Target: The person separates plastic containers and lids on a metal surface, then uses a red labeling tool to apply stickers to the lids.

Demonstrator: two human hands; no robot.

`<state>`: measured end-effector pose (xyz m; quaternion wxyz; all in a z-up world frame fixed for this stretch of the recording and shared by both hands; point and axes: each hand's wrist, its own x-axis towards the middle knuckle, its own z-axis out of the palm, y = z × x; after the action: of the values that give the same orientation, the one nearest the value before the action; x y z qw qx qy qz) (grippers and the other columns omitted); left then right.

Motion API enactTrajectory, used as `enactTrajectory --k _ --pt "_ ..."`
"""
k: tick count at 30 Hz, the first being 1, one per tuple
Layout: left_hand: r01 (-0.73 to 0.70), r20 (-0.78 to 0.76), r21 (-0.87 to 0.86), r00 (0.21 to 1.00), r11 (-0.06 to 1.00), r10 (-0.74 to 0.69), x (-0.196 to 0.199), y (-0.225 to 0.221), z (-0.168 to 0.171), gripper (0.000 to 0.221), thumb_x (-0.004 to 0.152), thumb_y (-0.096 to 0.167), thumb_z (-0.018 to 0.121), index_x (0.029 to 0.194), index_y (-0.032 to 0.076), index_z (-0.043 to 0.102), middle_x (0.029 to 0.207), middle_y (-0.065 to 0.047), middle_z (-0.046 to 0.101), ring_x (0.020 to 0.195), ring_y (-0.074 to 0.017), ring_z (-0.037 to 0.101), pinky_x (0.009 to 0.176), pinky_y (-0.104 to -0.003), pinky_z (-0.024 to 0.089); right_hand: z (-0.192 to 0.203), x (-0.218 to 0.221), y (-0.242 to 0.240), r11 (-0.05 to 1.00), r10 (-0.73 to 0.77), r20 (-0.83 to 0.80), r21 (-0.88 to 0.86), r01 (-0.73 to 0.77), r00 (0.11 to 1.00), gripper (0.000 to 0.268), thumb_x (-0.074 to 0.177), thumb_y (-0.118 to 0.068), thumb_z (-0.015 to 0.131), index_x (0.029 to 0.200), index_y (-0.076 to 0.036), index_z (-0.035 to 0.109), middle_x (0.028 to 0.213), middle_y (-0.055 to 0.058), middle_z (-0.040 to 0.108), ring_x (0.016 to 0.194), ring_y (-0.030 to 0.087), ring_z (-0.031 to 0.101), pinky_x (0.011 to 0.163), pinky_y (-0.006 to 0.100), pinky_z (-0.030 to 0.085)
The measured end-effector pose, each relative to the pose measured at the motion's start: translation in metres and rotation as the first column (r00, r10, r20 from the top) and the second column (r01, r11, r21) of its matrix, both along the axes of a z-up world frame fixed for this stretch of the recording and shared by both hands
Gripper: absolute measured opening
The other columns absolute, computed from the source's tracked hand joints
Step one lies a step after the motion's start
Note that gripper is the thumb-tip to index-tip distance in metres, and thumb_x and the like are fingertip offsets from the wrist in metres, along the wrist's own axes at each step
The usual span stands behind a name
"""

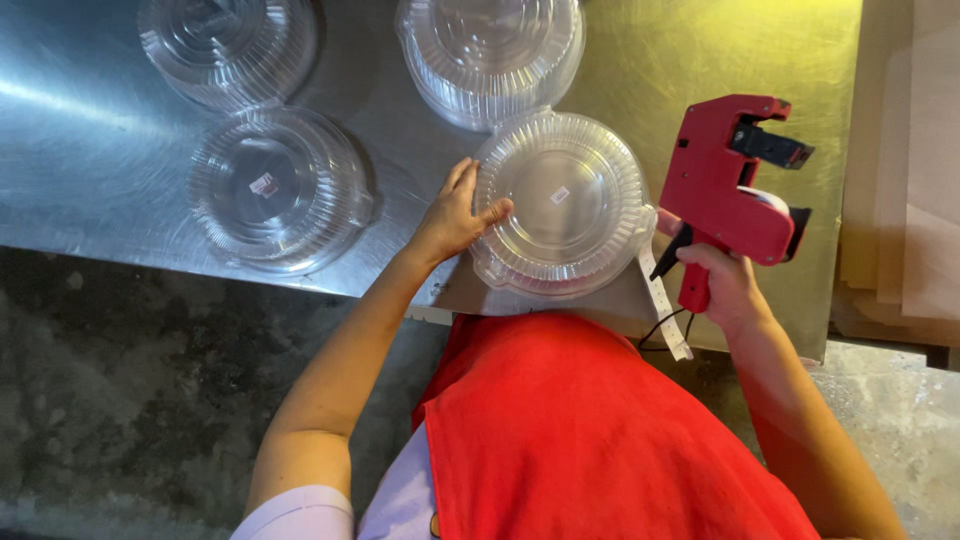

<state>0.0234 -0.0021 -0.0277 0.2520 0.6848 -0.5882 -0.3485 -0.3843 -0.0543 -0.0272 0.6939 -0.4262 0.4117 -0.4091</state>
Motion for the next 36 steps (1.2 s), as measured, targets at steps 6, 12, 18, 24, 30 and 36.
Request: enactTrajectory --k 6,12,18,24,30,36 --pt "0.081 -0.088 -0.114 0.992 0.990 -0.091 -0.003 0.007 0.023 0.141 0.072 0.079 0.075 0.157 -0.010 0.006 0.162 -0.033 0.008 0.152 -0.0446 0.010 0.121 -0.051 0.021 0.043 0.010 -0.002 0.980 -0.003 0.279 0.194 -0.054 0.960 0.040 0.092 -0.015 0.056 0.130 -0.001 0.055 0.147 0.017 0.058 0.146 0.035 0.049 0.114 0.053 0.044" --pt "0.474 0.481 -0.361 0.833 0.803 -0.275 -0.058 0.021 0.087 0.088 0.082 0.067 0.080 0.151 0.020 0.050 0.161 -0.015 0.036 0.151 -0.0333 0.033 0.113 -0.063 0.026 0.094 0.035 0.013 0.980 0.085 0.513 0.112 -0.165 0.854 0.064 0.089 -0.023 0.064 0.150 -0.011 0.048 0.156 0.012 0.050 0.144 0.038 0.047 0.116 0.063 0.040" --pt "0.489 0.440 -0.464 0.851 0.739 -0.286 -0.074 0.024 0.138 0.085 0.077 0.049 0.085 0.146 0.009 0.054 0.153 -0.012 0.048 0.140 -0.0307 0.050 0.109 -0.048 0.045 0.103 0.052 0.013 0.984 0.119 0.582 0.037 -0.172 0.804 0.045 0.093 -0.021 0.066 0.136 -0.012 0.060 0.152 0.008 0.052 0.150 0.039 0.047 0.120 0.064 0.042" --pt "0.494 0.468 -0.391 0.833 0.776 -0.295 -0.077 0.025 0.156 0.093 0.069 0.049 0.088 0.142 0.005 0.053 0.149 -0.015 0.048 0.136 -0.0331 0.050 0.099 -0.050 0.049 0.101 0.054 0.013 0.984 0.104 0.614 0.049 -0.168 0.783 0.042 0.094 -0.021 0.066 0.134 -0.012 0.062 0.150 0.008 0.052 0.149 0.038 0.047 0.120 0.064 0.042" --pt "0.510 0.462 -0.335 0.822 0.792 -0.334 -0.077 0.022 0.160 0.092 0.071 0.045 0.088 0.144 0.004 0.051 0.150 -0.015 0.046 0.137 -0.0350 0.049 0.102 -0.052 0.049 0.105 0.054 0.011 0.985 0.106 0.602 0.043 -0.165 0.791 0.046 0.092 -0.022 0.066 0.136 -0.011 0.061 0.149 0.008 0.052 0.148 0.038 0.048 0.119 0.063 0.042" --pt "0.507 0.452 -0.348 0.827 0.788 -0.333 -0.079 0.022 0.163 0.091 0.073 0.043 0.088 0.144 0.003 0.049 0.149 -0.016 0.045 0.137 -0.0363 0.048 0.101 -0.052 0.049 0.106 0.055 0.011 0.985 0.101 0.608 0.050 -0.165 0.788 0.050 0.092 -0.022 0.067 0.140 -0.012 0.059 0.149 0.008 0.052 0.147 0.036 0.048 0.119 0.062 0.043"
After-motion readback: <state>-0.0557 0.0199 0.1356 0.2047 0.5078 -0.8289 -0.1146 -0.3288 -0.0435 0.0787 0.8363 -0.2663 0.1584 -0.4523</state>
